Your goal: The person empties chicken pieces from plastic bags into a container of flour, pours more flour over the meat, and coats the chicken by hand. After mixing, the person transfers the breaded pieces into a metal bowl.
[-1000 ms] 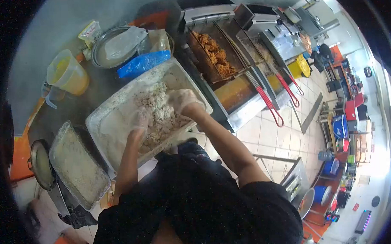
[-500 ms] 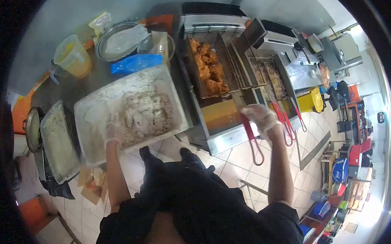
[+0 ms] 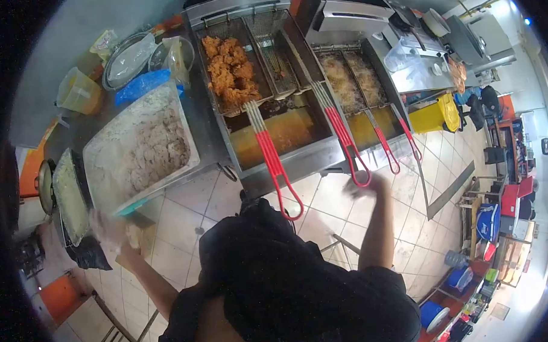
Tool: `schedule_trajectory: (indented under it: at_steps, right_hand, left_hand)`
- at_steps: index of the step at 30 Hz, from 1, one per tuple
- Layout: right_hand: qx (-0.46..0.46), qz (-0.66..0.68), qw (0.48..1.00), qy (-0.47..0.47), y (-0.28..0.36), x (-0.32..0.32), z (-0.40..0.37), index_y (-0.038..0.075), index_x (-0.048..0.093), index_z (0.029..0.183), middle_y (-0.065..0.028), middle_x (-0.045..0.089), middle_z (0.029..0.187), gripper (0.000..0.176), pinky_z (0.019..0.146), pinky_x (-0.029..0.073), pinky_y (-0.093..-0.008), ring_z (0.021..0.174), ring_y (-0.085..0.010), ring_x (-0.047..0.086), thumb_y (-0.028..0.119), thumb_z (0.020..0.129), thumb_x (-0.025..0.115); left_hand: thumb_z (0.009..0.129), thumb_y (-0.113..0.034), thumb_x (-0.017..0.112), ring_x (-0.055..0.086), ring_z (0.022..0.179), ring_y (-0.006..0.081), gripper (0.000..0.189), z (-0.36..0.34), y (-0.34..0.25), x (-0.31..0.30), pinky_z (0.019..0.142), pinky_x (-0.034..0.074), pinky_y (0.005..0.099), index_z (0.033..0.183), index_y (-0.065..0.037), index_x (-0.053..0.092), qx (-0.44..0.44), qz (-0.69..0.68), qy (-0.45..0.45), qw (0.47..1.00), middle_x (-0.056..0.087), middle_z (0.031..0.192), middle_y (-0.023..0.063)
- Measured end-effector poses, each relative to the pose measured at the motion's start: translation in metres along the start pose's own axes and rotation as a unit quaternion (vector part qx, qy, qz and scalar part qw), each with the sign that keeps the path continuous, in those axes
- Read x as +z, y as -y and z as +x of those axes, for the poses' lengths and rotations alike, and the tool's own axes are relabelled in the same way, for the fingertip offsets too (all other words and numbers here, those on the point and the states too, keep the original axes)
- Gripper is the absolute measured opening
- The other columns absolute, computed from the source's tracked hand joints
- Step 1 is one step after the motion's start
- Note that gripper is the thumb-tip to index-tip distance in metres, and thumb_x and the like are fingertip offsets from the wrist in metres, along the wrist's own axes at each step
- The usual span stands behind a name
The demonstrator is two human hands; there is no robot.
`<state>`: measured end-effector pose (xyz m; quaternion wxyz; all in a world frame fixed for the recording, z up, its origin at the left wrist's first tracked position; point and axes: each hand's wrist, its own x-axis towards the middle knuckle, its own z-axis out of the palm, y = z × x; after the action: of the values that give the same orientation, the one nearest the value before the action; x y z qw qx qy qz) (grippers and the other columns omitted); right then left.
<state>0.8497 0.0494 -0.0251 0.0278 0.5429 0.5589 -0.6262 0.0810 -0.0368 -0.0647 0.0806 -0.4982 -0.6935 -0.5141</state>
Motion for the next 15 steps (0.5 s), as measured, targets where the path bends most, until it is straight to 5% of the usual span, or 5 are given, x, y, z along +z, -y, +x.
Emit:
schedule_trajectory:
  at_steps: [2,3,6,10,15]
  right_hand:
    - [-0.005,-0.5,0.85,-0.163,-0.04,-0.071,-0.02,0.005,0.067,0.091,-0.0096,0.067,0.079,0.016,0.069,0.052,-0.0354,0.078,-0.022,0.065,0.015,0.078,0.064]
    - [0.073,-0.222,0.812,-0.536,-0.01,-0.063,-0.038,0.008,0.063,0.094,-0.0104,0.065,0.077,0.017,0.063,0.05,-0.0363,0.07,-0.0253,0.063,0.018,0.081,0.056]
    - [0.096,-0.557,0.415,-0.713,-0.093,-0.15,-0.033,0.015,0.048,0.129,-0.018,0.048,0.131,0.041,0.091,0.045,-0.0396,0.117,-0.0307,0.049,0.017,0.089,0.042]
    - [0.393,-0.326,0.722,-0.467,-0.04,-0.122,-0.019,0.024,0.034,0.141,-0.0157,0.022,0.15,0.048,0.101,0.029,-0.0577,0.134,-0.0371,0.028,0.034,0.095,0.039]
    - [0.296,-0.434,0.648,-0.551,-0.217,-0.218,0.016,0.028,0.021,0.146,-0.0131,0.02,0.151,0.06,0.105,0.024,-0.0567,0.138,-0.0376,0.018,0.049,0.092,0.038]
  left_hand:
    - [0.091,-0.015,0.055,0.052,0.112,0.0239,0.035,-0.005,0.002,-0.013,0.098,0.039,0.0331,0.123,-0.002,0.049,-0.019,0.032,0.014,0.999,0.05,0.129,0.01]
    - [0.091,-0.014,0.055,0.052,0.112,0.0233,0.035,-0.009,0.002,-0.019,0.098,0.038,0.0324,0.123,-0.003,0.049,-0.042,0.063,0.025,0.997,0.05,0.128,0.0102]
    - [0.087,-0.01,0.056,0.052,0.113,0.0276,0.032,-0.02,-0.024,-0.032,0.096,0.041,0.0338,0.118,-0.003,0.054,0.077,0.234,0.053,0.968,0.054,0.124,0.0115]
    - [0.089,-0.009,0.054,0.054,0.109,0.0249,0.03,-0.024,-0.141,-0.022,0.092,0.042,0.032,0.119,-0.004,0.055,-0.107,0.114,0.065,0.986,0.056,0.121,0.0126]
    - [0.091,-0.008,0.054,0.057,0.104,0.0264,0.033,-0.093,-0.123,-0.049,0.092,0.043,0.031,0.125,-0.009,0.053,-0.08,0.008,0.027,0.996,0.058,0.116,0.0153]
